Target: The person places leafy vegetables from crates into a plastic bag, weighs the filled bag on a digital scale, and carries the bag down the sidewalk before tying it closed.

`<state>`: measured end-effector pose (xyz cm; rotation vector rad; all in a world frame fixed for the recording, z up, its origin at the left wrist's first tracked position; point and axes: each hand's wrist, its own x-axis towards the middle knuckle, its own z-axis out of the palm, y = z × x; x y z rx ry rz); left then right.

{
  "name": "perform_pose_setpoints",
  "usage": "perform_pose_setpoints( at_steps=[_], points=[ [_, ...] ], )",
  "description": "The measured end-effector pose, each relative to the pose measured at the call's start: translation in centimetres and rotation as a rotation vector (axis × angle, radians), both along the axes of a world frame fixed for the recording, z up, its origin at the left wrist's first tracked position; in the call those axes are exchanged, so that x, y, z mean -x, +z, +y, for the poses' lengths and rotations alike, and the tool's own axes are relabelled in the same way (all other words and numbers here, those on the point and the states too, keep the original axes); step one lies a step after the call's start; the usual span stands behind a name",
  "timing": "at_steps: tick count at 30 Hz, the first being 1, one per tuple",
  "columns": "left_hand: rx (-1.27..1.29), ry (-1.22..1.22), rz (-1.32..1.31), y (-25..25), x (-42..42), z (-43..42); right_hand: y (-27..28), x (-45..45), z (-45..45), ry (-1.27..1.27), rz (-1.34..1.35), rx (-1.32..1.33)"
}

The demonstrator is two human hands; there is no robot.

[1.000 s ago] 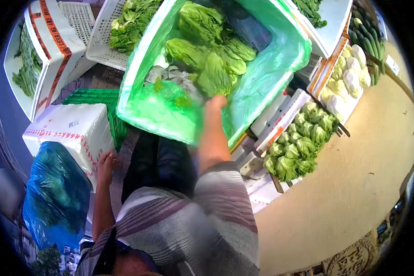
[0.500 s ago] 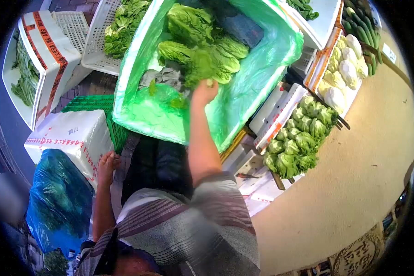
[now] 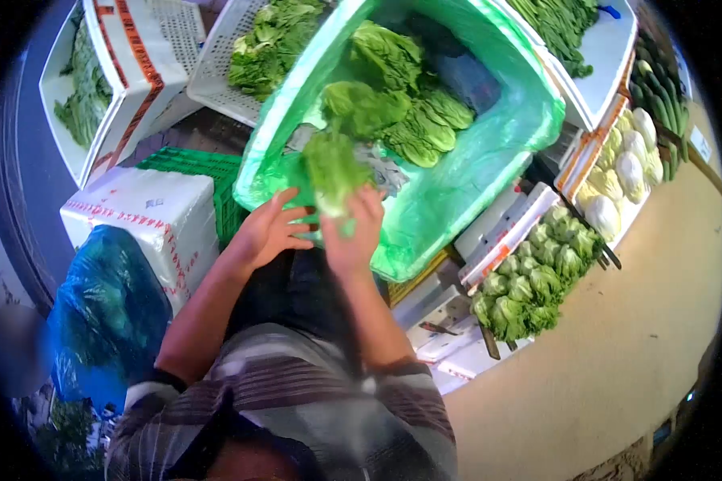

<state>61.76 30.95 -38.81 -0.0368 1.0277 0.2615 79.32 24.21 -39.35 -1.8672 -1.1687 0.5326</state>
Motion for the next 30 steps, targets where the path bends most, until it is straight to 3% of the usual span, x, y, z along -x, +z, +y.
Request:
perform_pose_setpoints(
  at_steps=[1, 3, 5, 7, 9, 11, 12, 16, 19, 23, 30],
  points=[
    [0.025, 0.175, -0.296, 0.6, -2.5, 2.0, 1.2, 0.4, -0.5, 0.114, 0.05, 0.005],
    [-0.012, 0.112, -0.134, -5.1, -2.6, 1.6, 2.5, 0.6, -1.0, 0.337, 0.141, 0.005],
    [0.122, 0.21, -0.198, -4.0, -2.7, 3.2, -0.1, -1.0, -2.3, 0.058, 0.264, 0.044],
    [0.208, 0.253, -0.21, -3.8, -2.3, 3.6, -3.6, -4.6, -0.7, -0.463, 0.457, 0.284],
    [0.228, 0.255, -0.255, -4.4, -1.2, 2.9, -12.8, -9.7, -2.4, -0.758, 0.768, 0.316],
    [0.188, 0.259, -0.307, -4.7, -0.4, 2.8, -18.4, -12.0, -2.0, -1.045, 1.099, 0.35],
    [0.208, 0.268, -0.297, -4.5, 0.0, 2.4, -23.5, -13.7, -3.6, -1.071, 1.151, 0.403],
    [0.205, 0.276, -0.323, -4.4, 0.9, 2.3, -31.7, -16.9, -3.8, -1.029, 1.183, 0.266],
    [0.179, 0.279, -0.346, -4.7, 1.5, 2.1, -29.5, -16.5, -0.2, -1.327, 1.184, 0.388],
    [0.21, 0.333, -0.284, -4.3, 1.8, 2.0, -30.4, -17.3, -0.5, -1.185, 1.318, 0.374],
    [0.217, 0.396, -0.344, -3.8, 1.5, 2.2, -27.8, -15.3, -2.1, -1.104, 1.189, 0.373]
  ],
)
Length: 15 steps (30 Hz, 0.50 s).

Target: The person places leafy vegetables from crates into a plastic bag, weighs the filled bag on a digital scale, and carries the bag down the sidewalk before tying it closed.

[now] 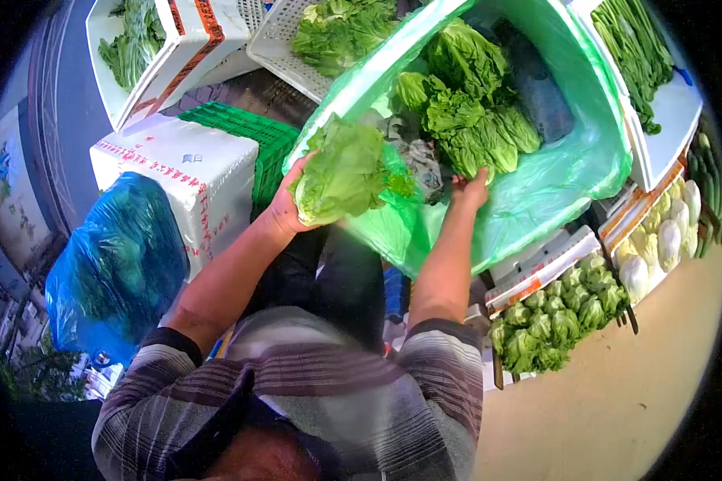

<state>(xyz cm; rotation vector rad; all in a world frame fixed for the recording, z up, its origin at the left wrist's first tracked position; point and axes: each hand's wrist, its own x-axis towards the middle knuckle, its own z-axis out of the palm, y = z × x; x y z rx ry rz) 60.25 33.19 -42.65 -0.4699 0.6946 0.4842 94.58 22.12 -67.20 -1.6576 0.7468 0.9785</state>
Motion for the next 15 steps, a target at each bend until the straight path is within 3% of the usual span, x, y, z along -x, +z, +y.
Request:
perform_pose_setpoints(
  at_steps=[8, 9, 10, 14, 15],
  points=[
    [0.029, 0.16, -0.148, 0.8, 0.5, -0.3, 10.3, 5.7, 0.3, 0.163, -0.311, 0.086],
    [0.065, 0.106, 0.084, 2.2, 0.2, -0.3, 11.9, 6.3, -0.2, 0.19, -0.349, 0.082],
    [0.02, 0.114, 0.094, 2.6, 0.2, -0.3, 13.7, 6.8, -0.7, 0.219, -0.389, 0.077],
    [-0.261, 0.118, 0.063, 3.5, 0.7, 0.2, 21.7, 9.9, -0.9, 0.192, -0.295, -0.176],
    [-0.246, 0.187, -0.064, 4.1, 1.0, 0.5, 23.3, 10.7, -0.7, 0.196, -0.283, -0.251]
  ],
)
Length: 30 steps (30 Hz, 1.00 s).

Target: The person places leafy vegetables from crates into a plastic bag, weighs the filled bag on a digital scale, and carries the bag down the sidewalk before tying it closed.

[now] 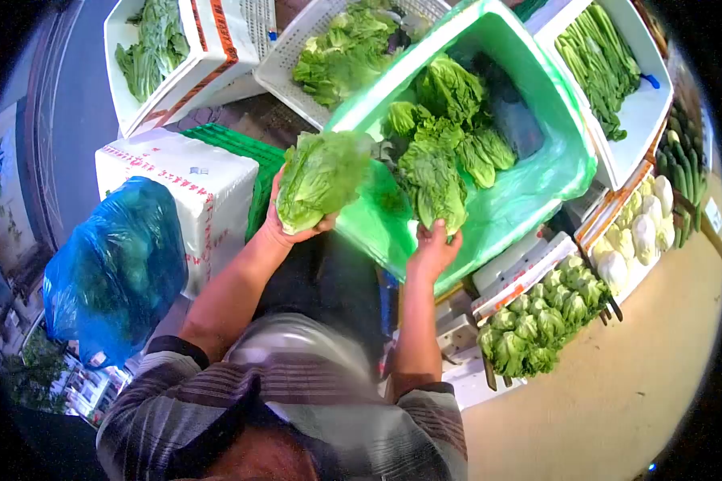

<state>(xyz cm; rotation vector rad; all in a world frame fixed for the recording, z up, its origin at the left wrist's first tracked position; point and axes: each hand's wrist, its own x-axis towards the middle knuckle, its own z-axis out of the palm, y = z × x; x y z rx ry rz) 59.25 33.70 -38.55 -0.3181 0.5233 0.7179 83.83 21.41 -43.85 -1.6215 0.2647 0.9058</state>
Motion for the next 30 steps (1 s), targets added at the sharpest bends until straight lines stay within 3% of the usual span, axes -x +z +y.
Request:
perform_pose_setpoints(
  at_steps=[2, 7, 11, 13, 15, 17, 18, 19, 21, 24, 27, 30],
  points=[
    [-0.04, 0.06, -0.104, 1.4, 0.4, 0.4, 3.5, 2.1, 1.5, 0.034, 0.027, -0.136],
    [-0.186, 0.147, -0.027, 5.1, 1.0, 0.4, 10.1, 8.6, 4.2, 0.17, 0.135, -0.367],
    [-0.138, 0.338, 0.031, 6.9, 3.3, -1.0, 12.0, 13.9, 2.9, 0.388, 0.266, -0.208],
    [-0.167, 0.407, 0.013, 7.2, 4.7, -1.9, 13.2, 16.6, 2.5, 0.417, 0.302, -0.255],
    [-0.554, 0.231, 0.726, 5.6, 5.5, -2.5, 14.0, 18.0, 1.8, 0.503, 0.321, -0.263],
    [-0.642, 0.185, 0.89, 5.1, 7.0, -3.5, 14.1, 18.0, 0.9, 0.649, 0.325, -0.232],
    [-0.561, 0.246, 0.694, 7.0, 7.9, -3.5, 14.5, 17.6, 0.6, 0.786, 0.268, -0.111],
    [-0.595, 0.258, 0.73, 7.3, 8.5, -3.9, 15.1, 17.4, 0.4, 0.837, 0.178, -0.117],
    [-0.662, 0.285, 0.805, 8.4, 9.7, -4.4, 16.3, 17.3, 0.3, 0.894, -0.328, -0.223],
    [-0.209, 0.498, 0.078, 12.2, 11.3, -5.2, 19.0, 18.0, 0.4, 0.954, -0.337, -0.375],
    [-0.265, 0.4, 0.213, 11.1, 12.7, -6.7, 22.2, 21.7, 2.0, 1.331, -0.61, -0.352],
    [-0.286, 0.421, 0.211, 11.0, 13.9, -7.8, 20.5, 24.5, 2.5, 1.27, -0.238, -0.361]
  ],
)
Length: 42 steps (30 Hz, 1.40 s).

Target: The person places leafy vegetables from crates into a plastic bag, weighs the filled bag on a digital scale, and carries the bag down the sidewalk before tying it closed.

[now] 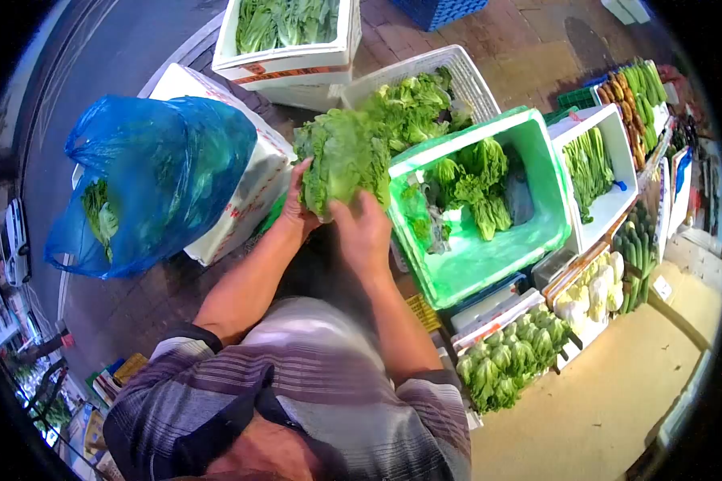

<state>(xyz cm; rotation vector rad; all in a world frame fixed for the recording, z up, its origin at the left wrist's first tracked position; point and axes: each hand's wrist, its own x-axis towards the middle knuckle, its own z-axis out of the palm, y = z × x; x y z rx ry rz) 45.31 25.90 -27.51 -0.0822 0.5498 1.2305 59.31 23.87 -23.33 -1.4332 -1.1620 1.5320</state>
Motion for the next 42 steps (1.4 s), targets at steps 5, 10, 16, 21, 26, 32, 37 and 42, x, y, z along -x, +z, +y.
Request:
perform_pose_setpoints(
  at_steps=[5, 10, 16, 21, 26, 32, 37, 42],
  points=[
    [-0.054, 0.118, 0.028, 2.2, 1.3, -0.4, 0.7, 1.5, 0.1, -0.035, 0.156, 0.135],
    [-0.067, 0.128, 0.025, 0.6, 2.5, -0.8, 1.5, 2.7, 0.4, 0.042, 0.124, 0.177],
    [-0.098, 0.193, -0.116, -0.1, 2.4, -0.3, -1.1, 2.3, 0.5, 0.059, -0.112, -0.144],
    [-0.037, 0.306, -0.072, 2.2, 1.6, 1.6, 0.0, 1.5, 1.2, 0.091, -0.109, -0.429],
    [-0.137, 0.356, 0.133, 3.0, 1.3, 3.0, 0.3, 0.1, 2.1, 0.231, -0.122, -0.634],
    [-0.026, 0.366, 0.079, 0.6, 1.0, 3.6, 2.2, -0.7, 3.1, 0.488, -0.211, -0.839],
    [-0.029, 0.345, -0.038, 2.7, 2.0, 3.7, 4.4, -4.0, 7.3, 0.159, 0.016, -0.64],
    [-0.223, 0.272, -0.131, 7.6, 2.5, 0.9, 4.5, -8.3, 20.4, 0.078, -0.298, -0.418]
  ],
)
